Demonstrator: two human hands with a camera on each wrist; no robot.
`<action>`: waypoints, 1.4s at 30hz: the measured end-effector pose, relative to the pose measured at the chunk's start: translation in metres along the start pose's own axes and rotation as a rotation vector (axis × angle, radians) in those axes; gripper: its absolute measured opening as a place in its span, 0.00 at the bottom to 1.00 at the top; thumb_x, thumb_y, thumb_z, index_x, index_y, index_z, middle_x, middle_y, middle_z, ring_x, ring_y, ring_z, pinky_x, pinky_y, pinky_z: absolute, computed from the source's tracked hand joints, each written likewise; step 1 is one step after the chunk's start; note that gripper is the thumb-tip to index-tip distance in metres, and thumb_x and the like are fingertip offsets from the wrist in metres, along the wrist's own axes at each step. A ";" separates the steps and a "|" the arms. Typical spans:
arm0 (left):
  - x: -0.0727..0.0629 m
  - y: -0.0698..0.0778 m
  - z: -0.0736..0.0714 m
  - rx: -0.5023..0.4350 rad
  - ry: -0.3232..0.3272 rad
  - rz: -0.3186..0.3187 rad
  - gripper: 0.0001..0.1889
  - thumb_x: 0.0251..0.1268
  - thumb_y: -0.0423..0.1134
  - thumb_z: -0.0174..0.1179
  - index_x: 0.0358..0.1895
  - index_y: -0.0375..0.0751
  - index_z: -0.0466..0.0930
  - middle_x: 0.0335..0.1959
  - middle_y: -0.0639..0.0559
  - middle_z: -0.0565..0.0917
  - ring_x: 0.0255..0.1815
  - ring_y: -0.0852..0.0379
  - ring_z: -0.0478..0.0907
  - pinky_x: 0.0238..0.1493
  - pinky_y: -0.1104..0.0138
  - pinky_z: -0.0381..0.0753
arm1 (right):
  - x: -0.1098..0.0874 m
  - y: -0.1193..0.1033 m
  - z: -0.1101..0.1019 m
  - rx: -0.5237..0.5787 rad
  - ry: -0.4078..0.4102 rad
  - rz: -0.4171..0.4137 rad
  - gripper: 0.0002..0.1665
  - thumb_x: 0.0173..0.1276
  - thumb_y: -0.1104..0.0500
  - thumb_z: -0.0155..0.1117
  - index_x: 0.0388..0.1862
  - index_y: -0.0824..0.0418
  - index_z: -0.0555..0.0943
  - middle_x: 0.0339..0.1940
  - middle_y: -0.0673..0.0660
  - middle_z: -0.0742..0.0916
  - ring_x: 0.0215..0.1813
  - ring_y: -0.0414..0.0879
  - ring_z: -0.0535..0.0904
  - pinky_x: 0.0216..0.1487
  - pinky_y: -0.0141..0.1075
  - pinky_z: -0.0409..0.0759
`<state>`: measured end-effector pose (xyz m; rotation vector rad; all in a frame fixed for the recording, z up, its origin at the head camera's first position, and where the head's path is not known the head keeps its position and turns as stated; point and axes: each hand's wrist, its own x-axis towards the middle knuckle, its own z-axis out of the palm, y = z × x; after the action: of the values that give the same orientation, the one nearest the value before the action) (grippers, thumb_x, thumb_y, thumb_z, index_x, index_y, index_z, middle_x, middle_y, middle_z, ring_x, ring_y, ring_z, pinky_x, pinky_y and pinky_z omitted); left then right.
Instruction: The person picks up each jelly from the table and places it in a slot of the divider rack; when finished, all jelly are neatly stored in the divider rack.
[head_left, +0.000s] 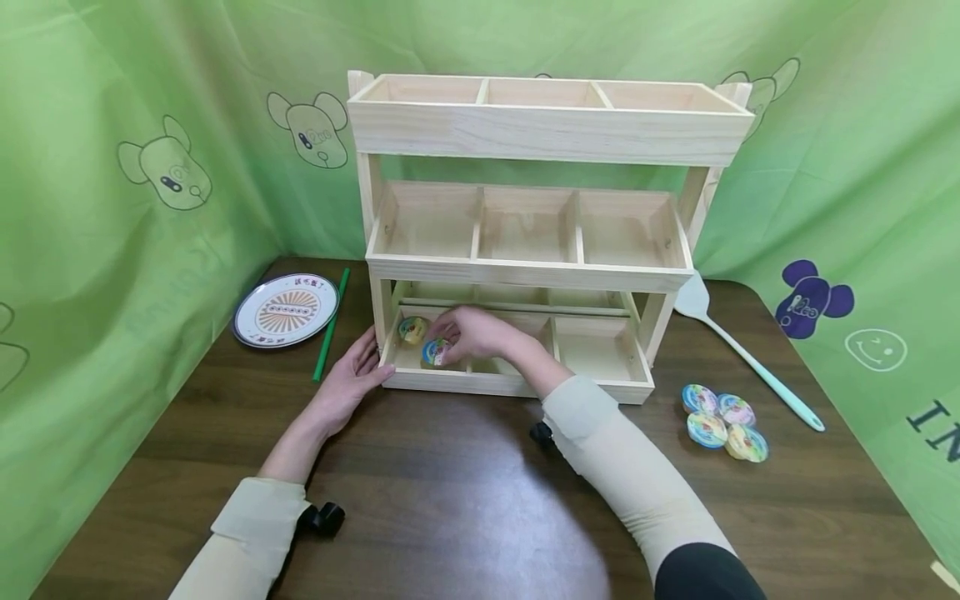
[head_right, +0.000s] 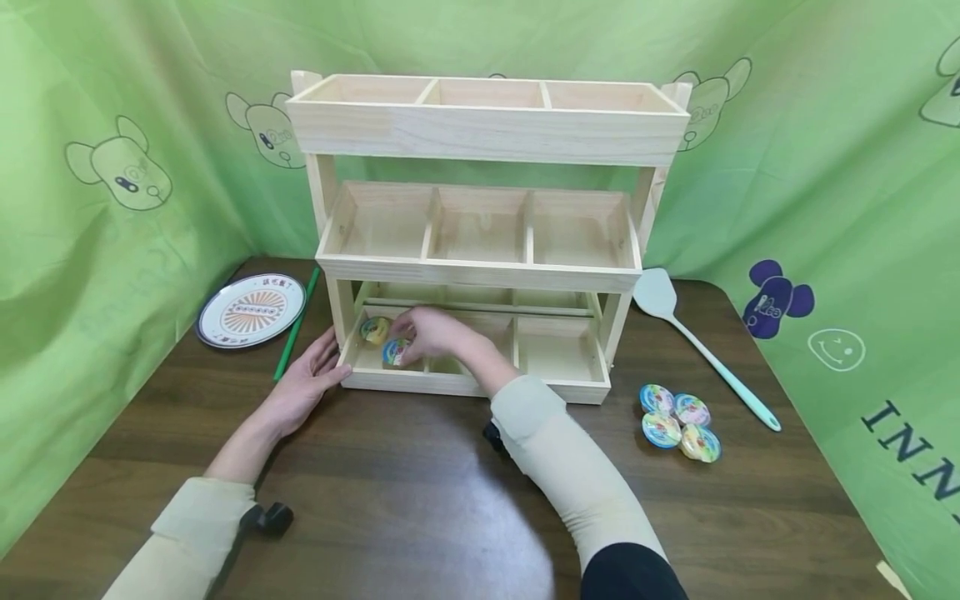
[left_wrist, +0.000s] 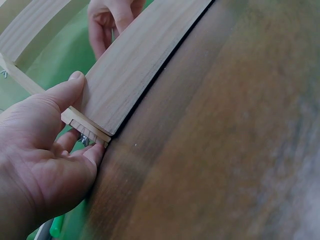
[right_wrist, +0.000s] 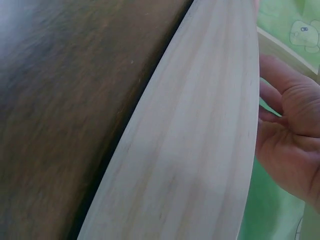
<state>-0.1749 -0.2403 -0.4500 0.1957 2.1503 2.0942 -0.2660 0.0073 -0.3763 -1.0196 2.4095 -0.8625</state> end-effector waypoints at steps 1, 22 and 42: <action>0.000 0.000 0.000 0.000 0.000 0.000 0.43 0.76 0.30 0.56 0.83 0.42 0.38 0.83 0.47 0.43 0.81 0.46 0.43 0.78 0.56 0.48 | -0.002 0.001 -0.001 0.017 0.019 0.008 0.32 0.58 0.62 0.79 0.62 0.65 0.81 0.55 0.60 0.87 0.56 0.51 0.82 0.57 0.37 0.80; 0.001 0.000 0.001 -0.013 0.002 -0.001 0.44 0.75 0.30 0.58 0.83 0.41 0.38 0.83 0.45 0.43 0.81 0.46 0.42 0.78 0.56 0.47 | -0.081 0.016 -0.024 0.205 0.222 -0.071 0.24 0.62 0.67 0.75 0.57 0.70 0.82 0.55 0.65 0.86 0.56 0.56 0.83 0.56 0.44 0.82; 0.001 -0.001 0.001 -0.004 0.004 0.002 0.43 0.75 0.31 0.58 0.83 0.41 0.38 0.83 0.45 0.43 0.81 0.45 0.43 0.78 0.55 0.46 | -0.150 0.038 -0.039 0.168 0.310 0.011 0.20 0.64 0.61 0.76 0.55 0.63 0.85 0.50 0.59 0.89 0.53 0.49 0.84 0.53 0.46 0.82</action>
<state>-0.1757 -0.2393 -0.4515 0.1940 2.1491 2.1016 -0.2076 0.1543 -0.3575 -0.8612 2.5316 -1.2767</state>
